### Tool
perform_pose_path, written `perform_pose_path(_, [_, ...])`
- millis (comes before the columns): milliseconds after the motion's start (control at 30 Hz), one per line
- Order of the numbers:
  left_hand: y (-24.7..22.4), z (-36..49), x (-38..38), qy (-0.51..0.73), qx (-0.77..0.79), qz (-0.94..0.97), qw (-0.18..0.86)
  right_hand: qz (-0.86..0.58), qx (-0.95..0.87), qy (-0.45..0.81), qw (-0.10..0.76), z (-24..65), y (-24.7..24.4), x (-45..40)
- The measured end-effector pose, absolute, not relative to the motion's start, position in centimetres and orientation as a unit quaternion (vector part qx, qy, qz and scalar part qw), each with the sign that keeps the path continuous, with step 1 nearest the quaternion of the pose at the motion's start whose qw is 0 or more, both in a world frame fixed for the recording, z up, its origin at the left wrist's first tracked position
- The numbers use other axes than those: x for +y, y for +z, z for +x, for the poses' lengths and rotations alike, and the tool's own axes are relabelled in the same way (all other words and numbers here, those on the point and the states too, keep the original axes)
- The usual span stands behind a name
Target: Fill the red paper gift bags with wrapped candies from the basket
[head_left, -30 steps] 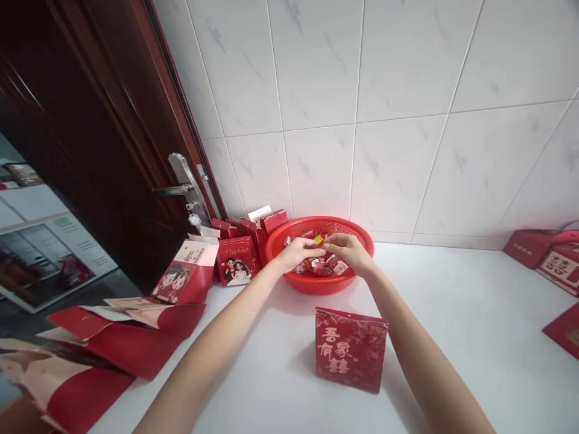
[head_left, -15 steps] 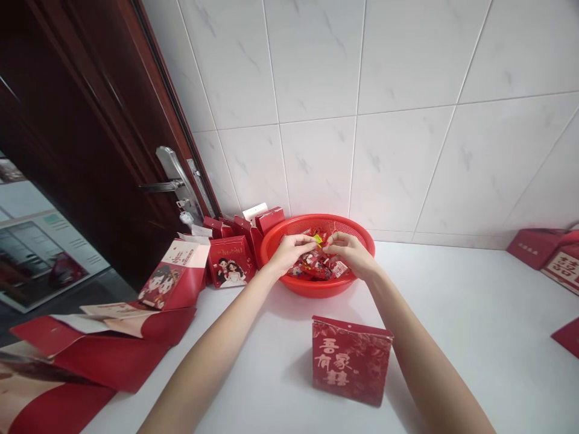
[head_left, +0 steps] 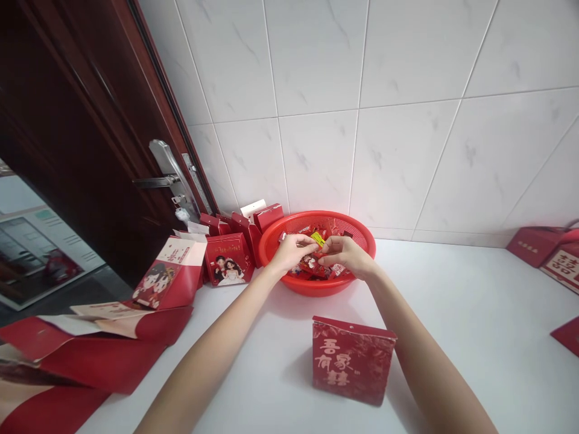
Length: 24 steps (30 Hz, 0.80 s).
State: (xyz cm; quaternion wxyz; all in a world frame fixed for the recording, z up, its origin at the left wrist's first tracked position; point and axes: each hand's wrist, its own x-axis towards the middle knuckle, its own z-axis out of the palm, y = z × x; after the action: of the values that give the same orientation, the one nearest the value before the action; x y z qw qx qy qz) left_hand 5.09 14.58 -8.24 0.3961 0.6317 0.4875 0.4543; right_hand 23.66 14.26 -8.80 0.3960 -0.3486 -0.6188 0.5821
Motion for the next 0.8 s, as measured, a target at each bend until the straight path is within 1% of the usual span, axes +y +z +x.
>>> perform_pose_path(267, [-8.23,4.92,14.61,0.452,0.488,0.637,0.389,-0.360,-0.657,0.537,0.389,23.63,-9.23,14.49])
perform_pose_path(567, [-7.63,4.97,14.06,0.444,0.443,0.614,0.479,-0.386,-0.605,0.542,0.437,23.32,-9.40,14.66])
perform_pose_path(800, [-7.92,4.70,14.21,0.455,0.429,0.623,0.469,-0.383,-0.618,0.553,0.407,23.27,-9.20,14.29])
